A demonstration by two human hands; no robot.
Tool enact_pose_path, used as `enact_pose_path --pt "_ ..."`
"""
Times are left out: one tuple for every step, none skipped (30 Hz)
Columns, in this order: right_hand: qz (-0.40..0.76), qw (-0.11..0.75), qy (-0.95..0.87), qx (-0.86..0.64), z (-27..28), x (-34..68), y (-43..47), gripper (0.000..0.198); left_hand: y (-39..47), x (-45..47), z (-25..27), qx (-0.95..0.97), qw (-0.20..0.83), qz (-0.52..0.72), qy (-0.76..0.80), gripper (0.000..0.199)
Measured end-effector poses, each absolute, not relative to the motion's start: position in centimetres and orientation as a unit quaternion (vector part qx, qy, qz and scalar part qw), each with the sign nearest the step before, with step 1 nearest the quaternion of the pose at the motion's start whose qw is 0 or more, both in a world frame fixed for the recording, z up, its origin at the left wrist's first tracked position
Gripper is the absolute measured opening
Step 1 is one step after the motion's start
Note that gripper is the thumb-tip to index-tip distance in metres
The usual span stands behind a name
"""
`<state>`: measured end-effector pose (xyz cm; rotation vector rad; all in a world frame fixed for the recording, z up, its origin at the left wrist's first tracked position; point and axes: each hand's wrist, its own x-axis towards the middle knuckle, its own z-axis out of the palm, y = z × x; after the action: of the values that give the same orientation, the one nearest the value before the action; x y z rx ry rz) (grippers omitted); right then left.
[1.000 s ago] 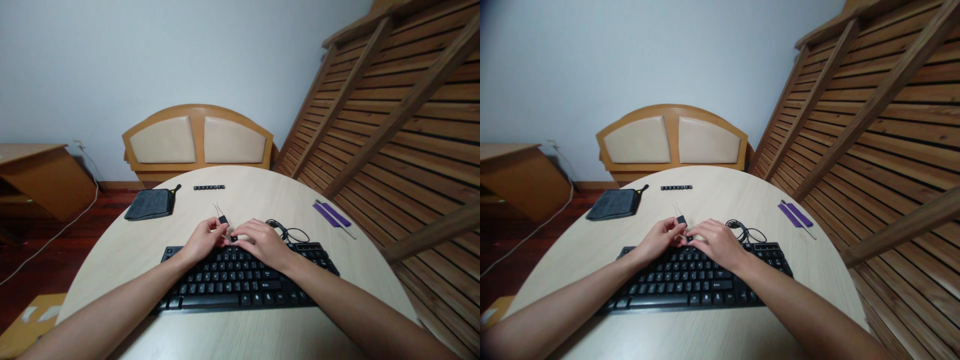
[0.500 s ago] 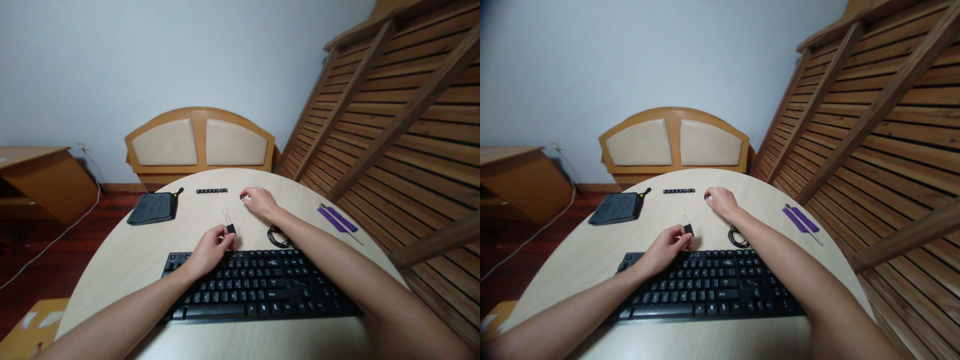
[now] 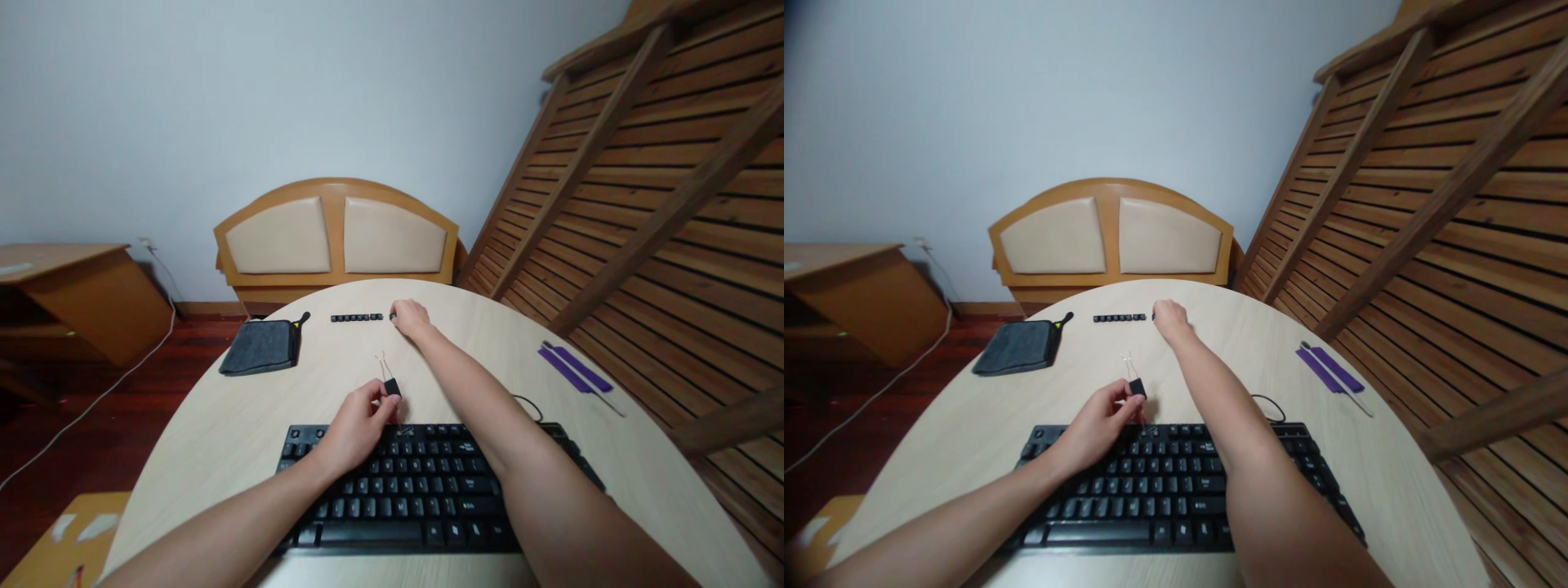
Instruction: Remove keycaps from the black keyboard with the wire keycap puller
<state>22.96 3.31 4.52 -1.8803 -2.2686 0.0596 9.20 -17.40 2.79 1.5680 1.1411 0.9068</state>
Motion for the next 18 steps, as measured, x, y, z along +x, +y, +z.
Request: enact_pose_path --pt "0.021 0.099 -0.765 -0.636 4.3 22.9 3.5 0.029 -17.4 9.2 2.7 0.643 0.479 0.372 0.467 0.024" --pt "0.021 0.102 -0.763 -0.638 4.1 22.8 3.7 0.029 -17.4 9.1 2.6 0.643 0.479 0.373 0.467 0.024" --pt "0.022 0.104 -0.762 -0.639 4.0 22.7 3.8 0.029 -17.4 9.1 2.6 0.642 0.479 0.373 0.468 0.025" --pt "0.022 0.106 -0.761 -0.639 3.8 22.6 3.9 0.03 -17.4 9.1 2.5 0.642 0.479 0.373 0.468 0.025" --pt "0.023 0.108 -0.761 -0.64 3.7 22.5 3.9 0.03 -17.4 9.1 2.5 0.641 0.48 0.373 0.468 0.025" --pt "0.024 0.109 -0.76 -0.64 3.6 22.4 4.0 0.03 -17.3 9.2 2.6 0.641 0.481 0.372 0.468 0.025" --pt "0.025 0.11 -0.76 -0.64 3.5 22.3 4.0 0.031 -17.4 9.2 2.6 0.64 0.483 0.371 0.468 0.025" --pt "0.027 0.111 -0.759 -0.641 3.4 22.2 4.0 0.031 -17.4 9.2 2.6 0.64 0.483 0.371 0.469 0.025" --pt "0.028 0.111 -0.759 -0.641 3.4 22.1 4.0 0.031 -17.4 9.2 2.7 0.64 0.482 0.371 0.47 0.025" --pt "0.03 0.111 -0.758 -0.642 3.4 22.0 3.9 0.031 -17.4 9.2 2.7 0.64 0.481 0.37 0.47 0.025" --pt "0.03 0.112 -0.757 -0.643 3.3 21.9 3.9 0.031 -17.4 9.3 2.8 0.64 0.48 0.371 0.471 0.024" --pt "0.031 0.112 -0.756 -0.644 3.3 21.9 3.9 0.03 -17.4 9.3 2.8 0.64 0.479 0.372 0.471 0.024" --pt "0.031 0.113 -0.755 -0.645 3.3 21.8 3.8 0.03 -17.4 9.3 2.8 0.64 0.48 0.373 0.471 0.024" --pt "0.031 0.114 -0.754 -0.646 3.3 21.8 3.8 0.03 -17.4 9.3 2.8 0.639 0.481 0.373 0.47 0.024" --pt "0.031 0.115 -0.753 -0.647 3.3 21.8 3.8 0.031 -17.3 9.3 2.8 0.639 0.482 0.374 0.469 0.024" --pt "0.031 0.116 -0.752 -0.648 3.3 21.8 3.7 0.031 -17.3 9.3 2.7 0.638 0.483 0.374 0.468 0.024" --pt "0.03 0.118 -0.752 -0.648 3.4 21.8 3.7 0.032 -17.3 9.3 2.7 0.638 0.485 0.374 0.467 0.023" --pt "0.03 0.118 -0.752 -0.648 3.4 21.8 3.6 0.032 -17.3 9.3 2.7 0.637 0.486 0.374 0.467 0.023"
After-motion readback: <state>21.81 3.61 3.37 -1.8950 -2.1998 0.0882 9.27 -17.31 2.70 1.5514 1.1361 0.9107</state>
